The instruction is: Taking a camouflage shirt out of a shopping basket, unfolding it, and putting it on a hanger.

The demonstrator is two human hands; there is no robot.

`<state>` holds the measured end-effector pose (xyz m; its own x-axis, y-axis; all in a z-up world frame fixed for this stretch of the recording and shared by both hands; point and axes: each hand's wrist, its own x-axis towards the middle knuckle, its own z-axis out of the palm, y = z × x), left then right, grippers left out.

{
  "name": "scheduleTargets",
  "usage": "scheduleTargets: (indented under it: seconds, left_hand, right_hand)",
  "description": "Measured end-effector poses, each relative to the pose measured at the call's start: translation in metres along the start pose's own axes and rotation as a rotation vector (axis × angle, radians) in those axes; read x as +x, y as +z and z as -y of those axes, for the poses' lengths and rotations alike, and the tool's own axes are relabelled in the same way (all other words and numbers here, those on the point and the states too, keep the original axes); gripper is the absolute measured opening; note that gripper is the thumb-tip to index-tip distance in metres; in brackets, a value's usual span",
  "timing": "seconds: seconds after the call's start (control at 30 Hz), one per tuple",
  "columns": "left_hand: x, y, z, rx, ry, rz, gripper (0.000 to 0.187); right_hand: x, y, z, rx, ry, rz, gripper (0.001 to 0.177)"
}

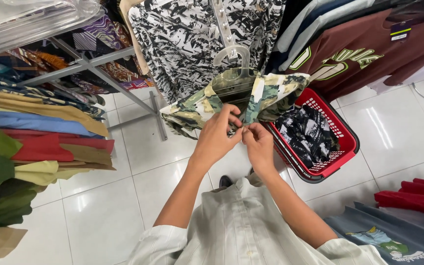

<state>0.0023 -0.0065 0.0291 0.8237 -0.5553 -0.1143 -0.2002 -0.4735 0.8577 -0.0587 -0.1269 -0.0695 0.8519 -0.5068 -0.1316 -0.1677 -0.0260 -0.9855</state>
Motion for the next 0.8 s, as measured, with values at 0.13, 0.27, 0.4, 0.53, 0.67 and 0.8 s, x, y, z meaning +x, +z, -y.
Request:
scheduleTargets:
  seconds: [0.13,0.27,0.4,0.53,0.67,0.8]
  left_hand:
    - [0.002,0.016,0.012,0.329,0.157,-0.123,0.031]
    - [0.002,0.029,0.023,0.395,0.272,-0.284,0.024]
    - [0.001,0.027,0.017,0.374,0.273,-0.311,0.023]
    - [0.005,0.03,0.021,0.332,0.26,-0.318,0.021]
    - [0.006,0.035,0.027,0.211,0.292,-0.345,0.022]
    - [0.007,0.025,0.035,0.116,0.359,-0.397,0.031]
  right_hand:
    - [-0.001,0.001,0.012,-0.037,-0.027,-0.047,0.011]
    - [-0.011,0.0,0.022,-0.063,-0.078,-0.069,0.013]
    - [-0.019,-0.003,0.022,-0.066,-0.125,-0.068,0.017]
    - [-0.015,-0.006,0.013,-0.022,-0.194,-0.028,0.026]
    - [-0.009,-0.014,0.018,-0.061,-0.244,0.026,0.015]
    - [0.022,-0.036,0.01,-0.104,-0.341,-0.044,0.014]
